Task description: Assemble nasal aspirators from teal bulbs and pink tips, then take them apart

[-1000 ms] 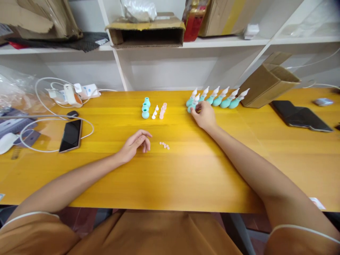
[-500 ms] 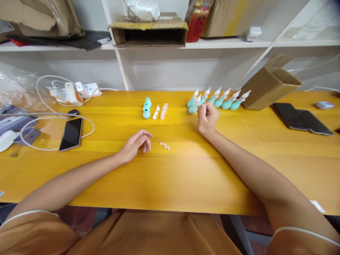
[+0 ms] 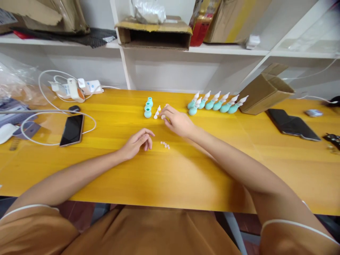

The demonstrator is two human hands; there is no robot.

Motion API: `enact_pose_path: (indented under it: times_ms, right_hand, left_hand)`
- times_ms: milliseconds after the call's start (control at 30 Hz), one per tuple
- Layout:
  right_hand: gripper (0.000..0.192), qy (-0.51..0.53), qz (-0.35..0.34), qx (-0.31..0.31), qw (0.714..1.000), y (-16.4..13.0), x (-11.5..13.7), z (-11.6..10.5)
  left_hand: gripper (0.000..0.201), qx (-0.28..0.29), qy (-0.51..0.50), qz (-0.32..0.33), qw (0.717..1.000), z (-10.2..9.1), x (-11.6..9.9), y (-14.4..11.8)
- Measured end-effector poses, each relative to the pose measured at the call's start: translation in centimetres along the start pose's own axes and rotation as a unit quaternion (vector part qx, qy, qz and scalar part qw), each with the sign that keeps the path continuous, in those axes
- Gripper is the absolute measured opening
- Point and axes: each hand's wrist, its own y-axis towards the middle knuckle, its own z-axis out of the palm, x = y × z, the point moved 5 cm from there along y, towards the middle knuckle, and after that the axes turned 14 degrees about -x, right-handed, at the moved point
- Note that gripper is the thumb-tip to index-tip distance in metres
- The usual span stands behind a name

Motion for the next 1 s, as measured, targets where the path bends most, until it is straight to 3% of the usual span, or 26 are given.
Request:
enact_pose_path:
  times_ms: [200, 400, 500, 667, 867, 1000]
  right_hand:
    - [0.028, -0.115, 0.004, 0.072, 0.991, 3.7, -0.8, 2.5]
    - [0.023, -0.103, -0.022, 0.073, 0.992, 3.6, -0.9, 3.7]
    - [0.021, -0.034, -0.042, 0.024, 0.998, 3.0, 0.0, 2.6]
    - [0.012, 0.199, 0.001, -0.004, 0.98, 0.4, 3.3, 0.3]
    - [0.019, 0.318, 0.133, 0.032, 0.938, -3.6, 5.5, 1.2]
    - [0.019, 0.342, 0.147, 0.03, 0.928, -4.3, 5.4, 2.4]
  left_hand:
    - [0.044, 0.004, 0.008, -0.003, 1.0, 0.0, 0.3, -0.1]
    - [0.046, 0.008, 0.024, -0.008, 1.0, 0.1, -0.1, -0.2]
    - [0.045, -0.003, 0.047, -0.004, 0.999, 0.1, 0.0, -0.1]
    - [0.036, -0.113, 0.131, 0.067, 0.983, -0.7, -0.6, -0.2]
    - [0.027, -0.082, 0.236, 0.097, 0.963, -0.1, -1.3, -0.7]
    - [0.027, -0.078, 0.248, 0.071, 0.963, -0.1, -0.8, -0.7]
